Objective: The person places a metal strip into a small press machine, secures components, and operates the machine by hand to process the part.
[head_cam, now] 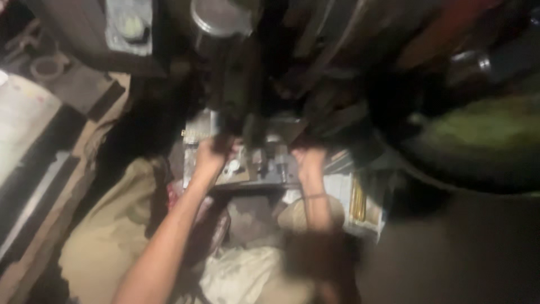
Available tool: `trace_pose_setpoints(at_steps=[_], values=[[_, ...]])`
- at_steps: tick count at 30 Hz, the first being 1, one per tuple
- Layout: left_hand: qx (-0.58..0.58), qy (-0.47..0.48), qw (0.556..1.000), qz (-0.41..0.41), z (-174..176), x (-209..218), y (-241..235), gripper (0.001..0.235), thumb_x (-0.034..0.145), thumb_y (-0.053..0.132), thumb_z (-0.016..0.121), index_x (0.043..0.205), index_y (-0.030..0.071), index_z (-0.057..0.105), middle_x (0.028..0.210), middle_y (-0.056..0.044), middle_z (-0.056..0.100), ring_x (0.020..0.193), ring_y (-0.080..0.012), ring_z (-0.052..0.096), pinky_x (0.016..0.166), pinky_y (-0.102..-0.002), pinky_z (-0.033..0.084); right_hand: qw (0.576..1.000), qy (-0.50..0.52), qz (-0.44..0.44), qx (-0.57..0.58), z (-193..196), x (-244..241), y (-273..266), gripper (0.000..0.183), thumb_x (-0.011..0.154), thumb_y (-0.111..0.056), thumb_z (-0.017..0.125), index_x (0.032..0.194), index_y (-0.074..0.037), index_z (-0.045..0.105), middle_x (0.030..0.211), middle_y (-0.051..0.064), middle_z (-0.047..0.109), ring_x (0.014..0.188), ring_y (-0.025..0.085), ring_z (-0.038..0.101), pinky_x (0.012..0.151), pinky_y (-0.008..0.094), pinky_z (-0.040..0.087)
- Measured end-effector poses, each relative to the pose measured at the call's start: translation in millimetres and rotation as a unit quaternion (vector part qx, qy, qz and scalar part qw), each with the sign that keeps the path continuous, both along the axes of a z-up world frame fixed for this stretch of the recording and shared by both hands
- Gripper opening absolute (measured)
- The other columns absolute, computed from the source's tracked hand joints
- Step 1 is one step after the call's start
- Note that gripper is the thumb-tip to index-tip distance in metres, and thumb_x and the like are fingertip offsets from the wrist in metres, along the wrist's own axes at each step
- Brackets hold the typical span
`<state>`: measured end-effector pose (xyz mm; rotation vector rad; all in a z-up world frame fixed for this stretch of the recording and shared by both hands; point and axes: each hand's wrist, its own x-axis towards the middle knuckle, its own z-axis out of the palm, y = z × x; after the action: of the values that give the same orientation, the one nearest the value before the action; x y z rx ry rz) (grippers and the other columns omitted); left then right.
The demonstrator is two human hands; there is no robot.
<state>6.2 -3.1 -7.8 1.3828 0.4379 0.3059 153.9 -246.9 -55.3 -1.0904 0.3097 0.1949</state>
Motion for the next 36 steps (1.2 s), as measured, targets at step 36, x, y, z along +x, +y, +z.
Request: trace_pose_setpoints(at_steps=[36], values=[[-0.02, 0.034, 0.999, 0.025, 13.2, -2.5, 0.5, 0.036, 0.103, 0.028, 0.061, 0.087, -0.001, 0.075, 0.07, -0.006, 0.069, 0.06, -0.0115, 0.063, 0.057, -0.026, 0.05, 0.996, 0.001, 0.034, 0.077, -28.1, 19.9, -19.2, 0.01, 0.102, -0.004, 0.046, 0.102, -0.002, 0.055, 0.085, 0.011, 0.061, 0.072, 0.022, 0.061, 0.065, 0.038, 0.057]])
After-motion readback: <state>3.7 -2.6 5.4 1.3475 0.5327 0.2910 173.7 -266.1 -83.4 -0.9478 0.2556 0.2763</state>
